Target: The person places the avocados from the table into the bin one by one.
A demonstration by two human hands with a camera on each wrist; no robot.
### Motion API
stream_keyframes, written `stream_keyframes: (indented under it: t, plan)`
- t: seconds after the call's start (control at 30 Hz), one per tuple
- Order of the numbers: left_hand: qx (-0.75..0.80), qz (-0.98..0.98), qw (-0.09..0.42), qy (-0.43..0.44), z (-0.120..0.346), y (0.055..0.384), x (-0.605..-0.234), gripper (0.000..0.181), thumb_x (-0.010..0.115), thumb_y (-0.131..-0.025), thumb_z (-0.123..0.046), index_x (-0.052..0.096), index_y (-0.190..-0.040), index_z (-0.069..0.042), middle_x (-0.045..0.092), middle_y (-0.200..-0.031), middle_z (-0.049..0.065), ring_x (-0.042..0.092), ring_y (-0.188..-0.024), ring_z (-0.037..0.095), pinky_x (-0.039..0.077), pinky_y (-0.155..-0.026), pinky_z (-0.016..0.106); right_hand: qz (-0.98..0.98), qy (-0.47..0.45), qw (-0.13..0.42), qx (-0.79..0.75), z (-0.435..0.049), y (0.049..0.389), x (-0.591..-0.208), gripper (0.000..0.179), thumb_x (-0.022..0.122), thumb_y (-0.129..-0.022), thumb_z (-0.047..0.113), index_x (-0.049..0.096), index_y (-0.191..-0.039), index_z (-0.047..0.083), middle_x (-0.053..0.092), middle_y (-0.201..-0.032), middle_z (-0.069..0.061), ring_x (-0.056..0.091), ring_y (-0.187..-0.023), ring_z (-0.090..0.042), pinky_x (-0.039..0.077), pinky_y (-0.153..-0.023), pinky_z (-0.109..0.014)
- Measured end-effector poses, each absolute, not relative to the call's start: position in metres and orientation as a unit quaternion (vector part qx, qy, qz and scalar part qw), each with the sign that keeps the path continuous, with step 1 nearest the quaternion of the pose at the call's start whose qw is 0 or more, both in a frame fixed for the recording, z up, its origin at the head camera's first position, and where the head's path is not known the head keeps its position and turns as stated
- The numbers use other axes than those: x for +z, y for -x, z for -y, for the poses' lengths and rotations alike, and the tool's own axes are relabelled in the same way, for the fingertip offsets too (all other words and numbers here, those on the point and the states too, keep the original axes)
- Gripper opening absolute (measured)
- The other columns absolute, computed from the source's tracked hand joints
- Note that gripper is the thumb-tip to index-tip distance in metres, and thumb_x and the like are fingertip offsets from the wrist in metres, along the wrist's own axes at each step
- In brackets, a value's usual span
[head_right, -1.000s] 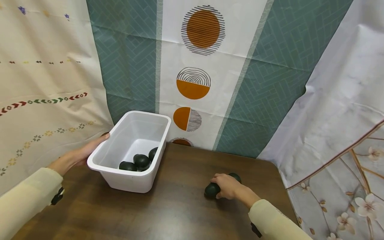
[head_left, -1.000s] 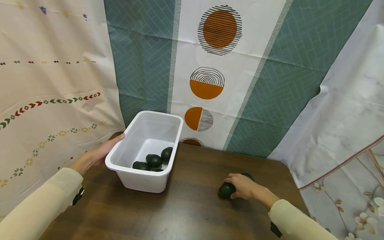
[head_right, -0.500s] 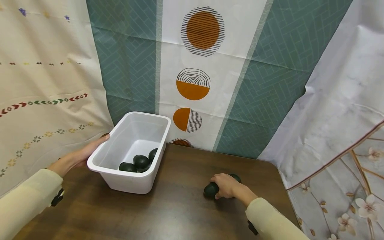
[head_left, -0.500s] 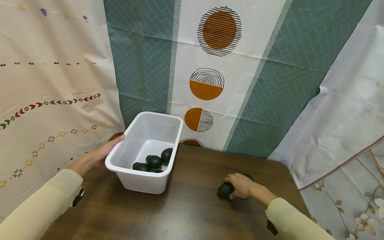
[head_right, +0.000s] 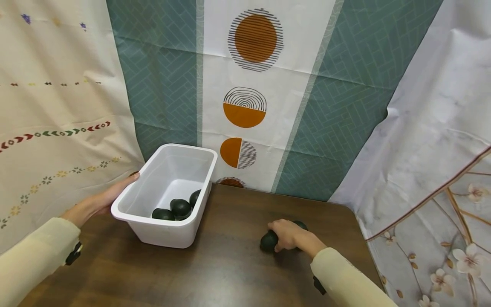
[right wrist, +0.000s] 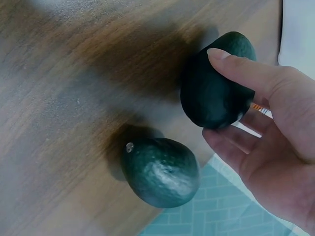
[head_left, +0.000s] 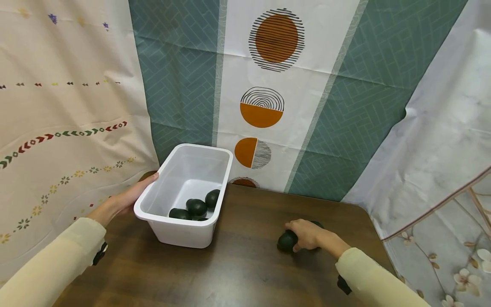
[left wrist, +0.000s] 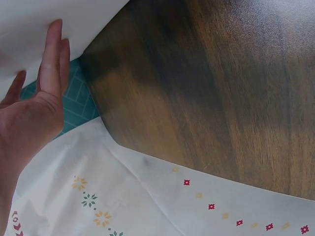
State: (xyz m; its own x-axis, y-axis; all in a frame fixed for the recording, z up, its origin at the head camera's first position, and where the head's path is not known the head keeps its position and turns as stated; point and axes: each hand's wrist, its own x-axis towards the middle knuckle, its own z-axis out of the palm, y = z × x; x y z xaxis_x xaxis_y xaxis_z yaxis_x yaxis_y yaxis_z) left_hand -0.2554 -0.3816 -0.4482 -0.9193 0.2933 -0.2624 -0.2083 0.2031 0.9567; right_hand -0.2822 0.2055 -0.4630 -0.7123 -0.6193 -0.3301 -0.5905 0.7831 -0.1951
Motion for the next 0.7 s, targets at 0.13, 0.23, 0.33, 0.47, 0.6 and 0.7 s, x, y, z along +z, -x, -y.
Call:
stream_keyframes:
  t: [0.13,0.23,0.33,0.47,0.6,0.7]
  plan:
    - [0.632,-0.748,0.199,-0.03,0.382,0.255,-0.449,0.081,0.018,-0.111,-0.066,0.015,-0.168,-0.009,0.038,-0.157,0.029,0.053,-0.133,0.038,0.05,-0.104,0.059,-0.925,0.328,0.186,-0.038,-0.205,0.281,-0.464,0.071,0.094,-0.082,0.014,0.057,-0.142,0.005,0.062,-0.142,-0.014,0.059,-0.13,-0.037,0.051,-0.104,-0.052]
    - [0.634,-0.746,0.201,-0.029,0.383,0.255,-0.449,0.081,0.018,-0.11,-0.066,0.014,-0.168,-0.008,0.037,-0.157,0.03,0.052,-0.134,0.039,0.049,-0.104,0.059,-0.925,0.334,0.176,-0.037,-0.204,0.28,-0.464,0.073,0.093,-0.083,0.013,0.054,-0.144,0.006,0.061,-0.144,-0.015,0.059,-0.13,-0.037,0.051,-0.104,-0.053]
    - [0.637,-0.743,0.203,-0.028,0.382,0.255,-0.449,0.081,0.018,-0.111,-0.066,0.014,-0.167,-0.008,0.037,-0.157,0.03,0.051,-0.135,0.04,0.049,-0.105,0.059,-0.925,0.339,0.167,-0.036,-0.202,0.28,-0.464,0.074,0.091,-0.085,0.013,0.053,-0.147,0.005,0.059,-0.146,-0.017,0.058,-0.132,-0.038,0.05,-0.105,-0.054]
    - [0.639,-0.741,0.203,-0.031,0.382,0.254,-0.449,0.081,0.017,-0.111,-0.066,0.014,-0.167,-0.007,0.039,-0.156,0.029,0.052,-0.134,0.039,0.049,-0.105,0.06,-0.924,0.346,0.16,-0.036,-0.198,0.28,-0.464,0.073,0.09,-0.087,0.013,0.053,-0.149,0.004,0.054,-0.151,-0.022,0.054,-0.137,-0.041,0.048,-0.107,-0.057]
    - [0.64,-0.74,0.204,-0.029,0.381,0.254,-0.448,0.082,0.017,-0.111,-0.066,0.014,-0.167,-0.006,0.042,-0.154,0.028,0.053,-0.133,0.039,0.048,-0.105,0.061,-0.921,0.36,0.144,-0.036,-0.192,0.282,-0.462,0.072,0.09,-0.087,0.013,0.055,-0.149,0.003,0.053,-0.15,-0.023,0.057,-0.132,-0.041,0.051,-0.104,-0.056]
    - [0.638,-0.742,0.204,-0.029,0.381,0.254,-0.448,0.082,0.017,-0.11,-0.066,0.014,-0.167,-0.006,0.043,-0.154,0.027,0.053,-0.133,0.04,0.049,-0.105,0.061,-0.918,0.375,0.124,-0.04,-0.186,0.284,-0.46,0.067,0.09,-0.086,0.014,0.059,-0.145,0.006,0.057,-0.14,-0.017,0.064,-0.12,-0.036,0.055,-0.096,-0.052]
